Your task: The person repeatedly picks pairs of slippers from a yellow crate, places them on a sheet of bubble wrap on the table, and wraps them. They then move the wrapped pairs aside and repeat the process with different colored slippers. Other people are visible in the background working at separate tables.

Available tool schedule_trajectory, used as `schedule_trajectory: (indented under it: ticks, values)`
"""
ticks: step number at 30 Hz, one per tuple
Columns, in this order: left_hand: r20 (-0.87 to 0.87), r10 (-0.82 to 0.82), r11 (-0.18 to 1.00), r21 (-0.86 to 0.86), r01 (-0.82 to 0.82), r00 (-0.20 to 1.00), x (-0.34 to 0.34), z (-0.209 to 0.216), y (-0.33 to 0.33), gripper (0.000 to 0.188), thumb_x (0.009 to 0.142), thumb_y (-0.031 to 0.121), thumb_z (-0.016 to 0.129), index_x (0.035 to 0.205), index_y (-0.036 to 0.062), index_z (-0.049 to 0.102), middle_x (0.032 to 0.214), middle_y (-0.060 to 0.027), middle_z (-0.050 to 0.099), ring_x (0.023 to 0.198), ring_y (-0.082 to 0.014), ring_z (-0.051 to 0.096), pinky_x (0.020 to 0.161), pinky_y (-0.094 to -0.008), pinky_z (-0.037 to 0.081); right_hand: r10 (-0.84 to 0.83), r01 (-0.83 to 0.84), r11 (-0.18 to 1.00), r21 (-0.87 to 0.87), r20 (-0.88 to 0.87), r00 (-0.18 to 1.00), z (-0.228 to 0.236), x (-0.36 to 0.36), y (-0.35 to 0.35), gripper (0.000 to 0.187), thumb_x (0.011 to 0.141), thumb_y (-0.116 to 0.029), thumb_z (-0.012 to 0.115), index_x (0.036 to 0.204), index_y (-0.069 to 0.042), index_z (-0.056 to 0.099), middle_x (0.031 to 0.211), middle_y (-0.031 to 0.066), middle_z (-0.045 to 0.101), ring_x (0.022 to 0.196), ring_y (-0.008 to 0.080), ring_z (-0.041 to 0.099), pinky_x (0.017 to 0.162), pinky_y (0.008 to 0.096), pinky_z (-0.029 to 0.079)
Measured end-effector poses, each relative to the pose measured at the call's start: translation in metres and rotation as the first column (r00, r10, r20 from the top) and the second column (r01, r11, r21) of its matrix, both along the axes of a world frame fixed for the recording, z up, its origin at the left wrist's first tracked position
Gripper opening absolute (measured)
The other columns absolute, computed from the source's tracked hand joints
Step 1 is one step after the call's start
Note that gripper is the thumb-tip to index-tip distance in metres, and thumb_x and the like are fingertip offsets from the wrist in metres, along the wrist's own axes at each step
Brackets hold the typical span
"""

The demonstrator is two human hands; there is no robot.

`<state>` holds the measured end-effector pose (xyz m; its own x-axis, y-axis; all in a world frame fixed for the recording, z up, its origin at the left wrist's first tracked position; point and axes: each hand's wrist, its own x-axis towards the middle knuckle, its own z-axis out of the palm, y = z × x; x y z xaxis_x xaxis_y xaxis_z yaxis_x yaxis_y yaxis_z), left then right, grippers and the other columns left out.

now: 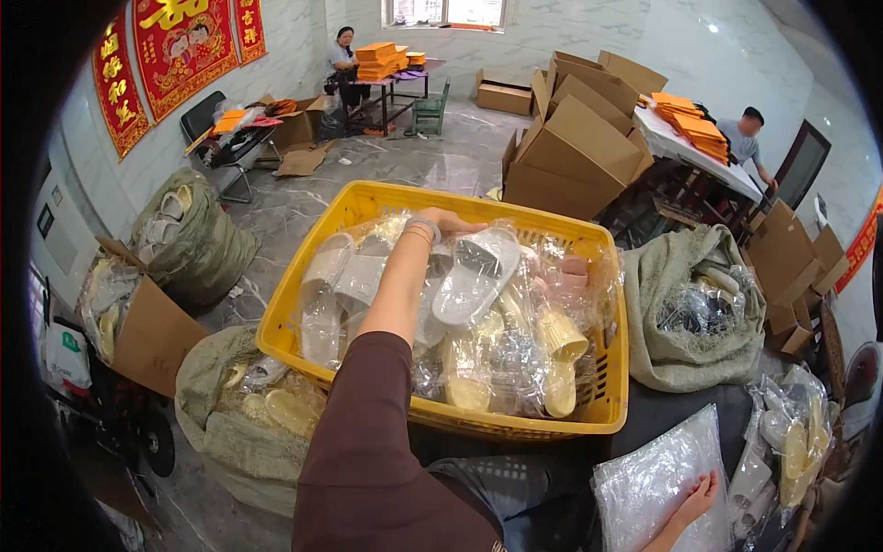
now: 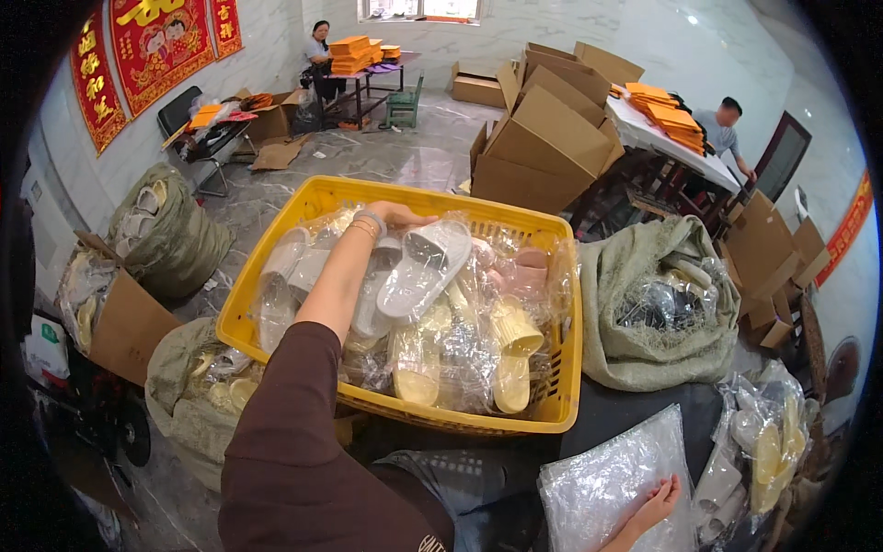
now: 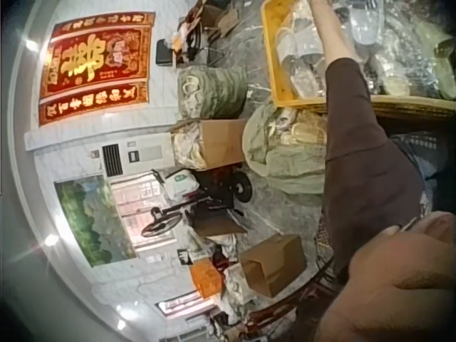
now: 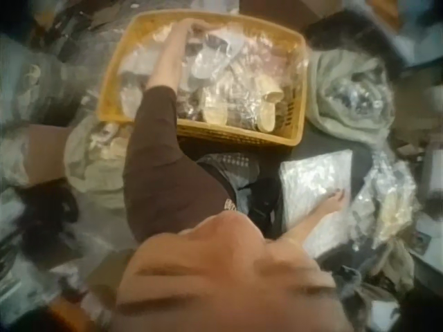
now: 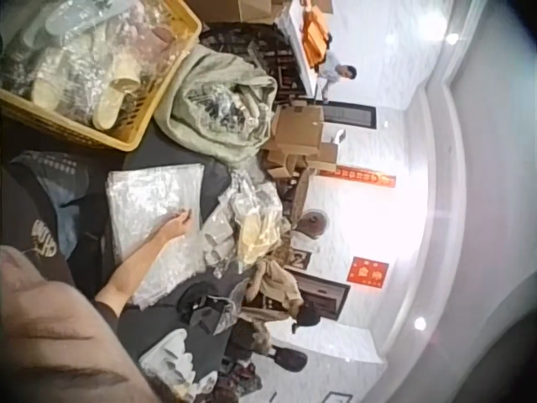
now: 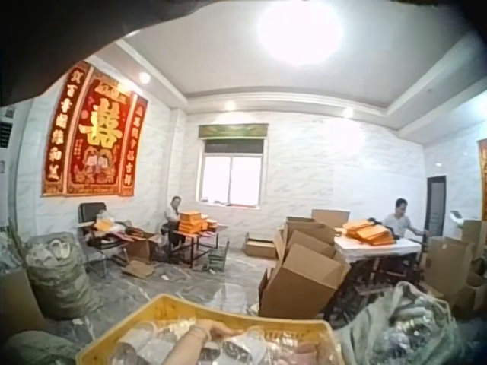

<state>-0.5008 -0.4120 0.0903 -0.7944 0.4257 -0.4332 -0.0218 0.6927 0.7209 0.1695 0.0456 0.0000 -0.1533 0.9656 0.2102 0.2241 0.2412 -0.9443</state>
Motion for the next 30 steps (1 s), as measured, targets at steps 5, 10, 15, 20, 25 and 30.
schedule_trajectory:
  ticks: [5, 10, 15, 20, 25, 30]
  values:
    - [0.215, -0.118, 0.988, -0.074, 0.137, 0.969, -0.003, 0.021, 0.002, 0.049, 0.072, 0.061, 0.072, 0.061, 0.0170, 0.054, 0.057, 0.0029, 0.043, 0.050, -0.0098, 0.037, 0.049, -0.0262, 0.028, 0.041, -0.041, 0.999, -0.020, -0.019, 0.999, -0.003, 0.004, 0.006, 0.026, 0.097, -0.017, 0.047, 0.119, -0.006, 0.058, 0.086, -0.0031, 0.056, 0.061, 0.0024, 0.040, 0.051, 0.0168, 0.033]
    - [0.134, -0.211, 0.976, -0.027, 0.217, 0.968, 0.007, 0.025, 0.003, 0.048, 0.071, 0.064, 0.071, 0.060, 0.0191, 0.057, 0.055, 0.0050, 0.042, 0.049, -0.0085, 0.034, 0.048, -0.0246, 0.023, 0.026, -0.026, 1.000, 0.008, 0.031, 0.999, -0.001, 0.000, 0.001, 0.026, 0.097, -0.016, 0.046, 0.119, -0.006, 0.058, 0.085, -0.0034, 0.055, 0.061, 0.0024, 0.040, 0.050, 0.0166, 0.033]
    - [0.111, -0.261, 0.962, 0.113, 0.249, 0.959, 0.020, 0.057, 0.002, 0.046, 0.071, 0.057, 0.075, 0.055, 0.0232, 0.049, 0.051, 0.0092, 0.032, 0.044, -0.0047, 0.024, 0.044, -0.0244, 0.014, 0.050, -0.050, 0.999, 0.019, 0.004, 0.999, -0.003, 0.001, 0.002, 0.026, 0.097, -0.017, 0.048, 0.118, -0.005, 0.058, 0.083, -0.0032, 0.055, 0.060, 0.0025, 0.040, 0.050, 0.0170, 0.033]
    - [-0.109, -0.299, 0.947, 0.085, 0.309, 0.948, 0.035, 0.116, 0.010, 0.055, 0.072, 0.063, 0.071, 0.052, 0.0227, 0.039, 0.050, 0.0088, 0.027, 0.045, -0.0062, 0.021, 0.045, -0.0271, 0.013, 0.010, -0.021, 0.994, 0.107, 0.099, 0.995, 0.014, -0.016, -0.010, 0.026, 0.094, -0.016, 0.049, 0.114, -0.002, 0.061, 0.089, 0.0048, 0.059, 0.070, 0.0122, 0.048, 0.060, 0.0245, 0.039]
    - [-0.251, -0.354, 0.933, -0.025, 0.360, 0.901, 0.064, 0.192, 0.038, 0.057, 0.069, 0.068, 0.069, 0.054, 0.0208, 0.041, 0.052, 0.0080, 0.028, 0.045, -0.0064, 0.022, 0.045, -0.0279, 0.013, -0.047, -0.074, 0.960, 0.271, 0.415, 0.909, 0.055, -0.004, -0.052, 0.030, 0.092, -0.015, 0.051, 0.114, 0.002, 0.061, 0.123, 0.0236, 0.056, 0.114, 0.0354, 0.052, 0.100, 0.0400, 0.039]
    - [-0.254, -0.191, 0.957, 0.167, 0.238, 0.948, 0.066, 0.204, 0.047, 0.057, 0.064, 0.068, 0.074, 0.065, 0.0139, 0.053, 0.057, 0.0053, 0.038, 0.048, -0.0064, 0.031, 0.044, -0.0254, 0.021, 0.000, -0.078, 0.975, 0.206, 0.354, 0.935, 0.062, -0.017, -0.058, 0.033, 0.091, -0.019, 0.054, 0.116, 0.001, 0.060, 0.123, 0.0217, 0.057, 0.113, 0.0364, 0.053, 0.100, 0.0413, 0.040]
